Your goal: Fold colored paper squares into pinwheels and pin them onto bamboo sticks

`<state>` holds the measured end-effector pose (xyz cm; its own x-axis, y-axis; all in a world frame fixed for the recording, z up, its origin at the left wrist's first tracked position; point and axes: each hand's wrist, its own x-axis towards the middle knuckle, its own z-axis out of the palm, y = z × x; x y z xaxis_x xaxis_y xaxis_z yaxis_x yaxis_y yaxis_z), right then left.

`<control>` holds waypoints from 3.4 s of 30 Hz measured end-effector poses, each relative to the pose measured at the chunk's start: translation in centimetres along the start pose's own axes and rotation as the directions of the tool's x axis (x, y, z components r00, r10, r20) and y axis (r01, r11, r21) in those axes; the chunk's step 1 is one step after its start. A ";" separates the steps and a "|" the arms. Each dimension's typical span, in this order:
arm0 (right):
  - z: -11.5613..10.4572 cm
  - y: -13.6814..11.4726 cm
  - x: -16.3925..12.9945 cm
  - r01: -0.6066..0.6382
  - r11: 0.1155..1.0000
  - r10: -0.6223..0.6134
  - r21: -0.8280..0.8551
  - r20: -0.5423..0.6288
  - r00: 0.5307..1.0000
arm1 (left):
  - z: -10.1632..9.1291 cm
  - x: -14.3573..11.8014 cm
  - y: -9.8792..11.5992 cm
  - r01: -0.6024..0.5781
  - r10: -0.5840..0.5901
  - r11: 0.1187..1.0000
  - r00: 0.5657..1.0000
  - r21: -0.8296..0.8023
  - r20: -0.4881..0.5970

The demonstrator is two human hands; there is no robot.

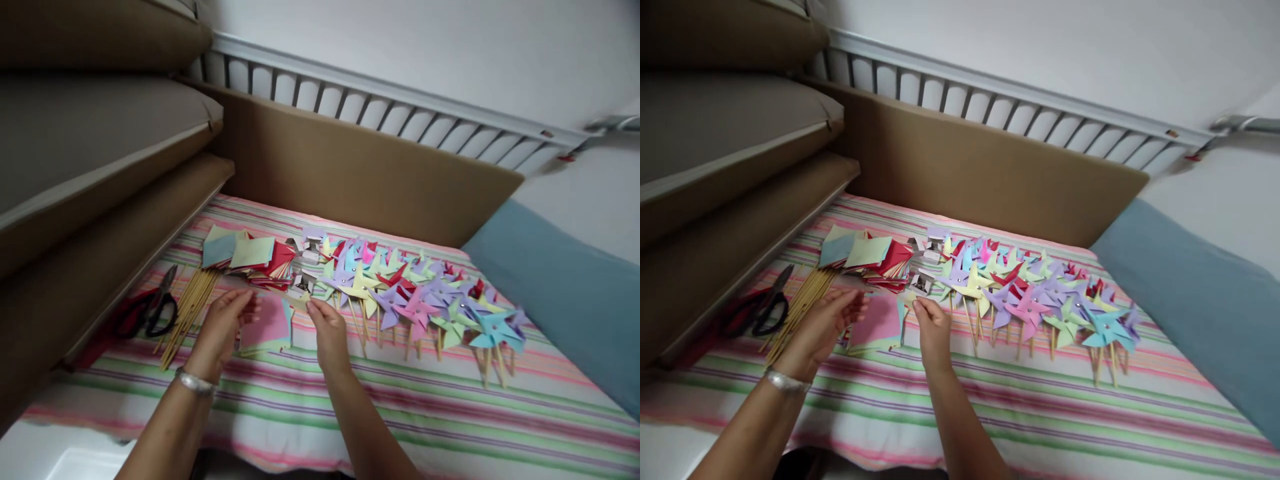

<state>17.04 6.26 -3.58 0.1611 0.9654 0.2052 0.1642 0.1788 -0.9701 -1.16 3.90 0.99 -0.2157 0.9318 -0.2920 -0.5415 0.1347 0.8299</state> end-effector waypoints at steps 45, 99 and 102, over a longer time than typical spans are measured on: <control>-3.2 -2.0 -1.5 0.587 0.726 -0.472 -0.358 0.361 0.804 | 5.9 0.1 -5.0 0.340 -0.296 0.896 0.937 -0.287 0.184; -4.5 -1.5 0.3 -0.466 0.829 0.380 0.309 0.300 0.875 | 6.4 -1.4 -6.5 0.239 -0.274 0.952 0.943 0.190 0.186; -4.4 -1.7 0.3 -0.450 0.820 0.363 0.354 0.286 0.887 | 6.3 -1.3 -6.6 0.236 -0.270 0.957 0.938 0.170 0.218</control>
<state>21.13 5.40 -1.25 -0.0762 0.9753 -0.2072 -0.2826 -0.2204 -0.9336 7.85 3.89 -1.13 0.1210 0.9110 -0.3943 -0.4312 0.4060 0.8057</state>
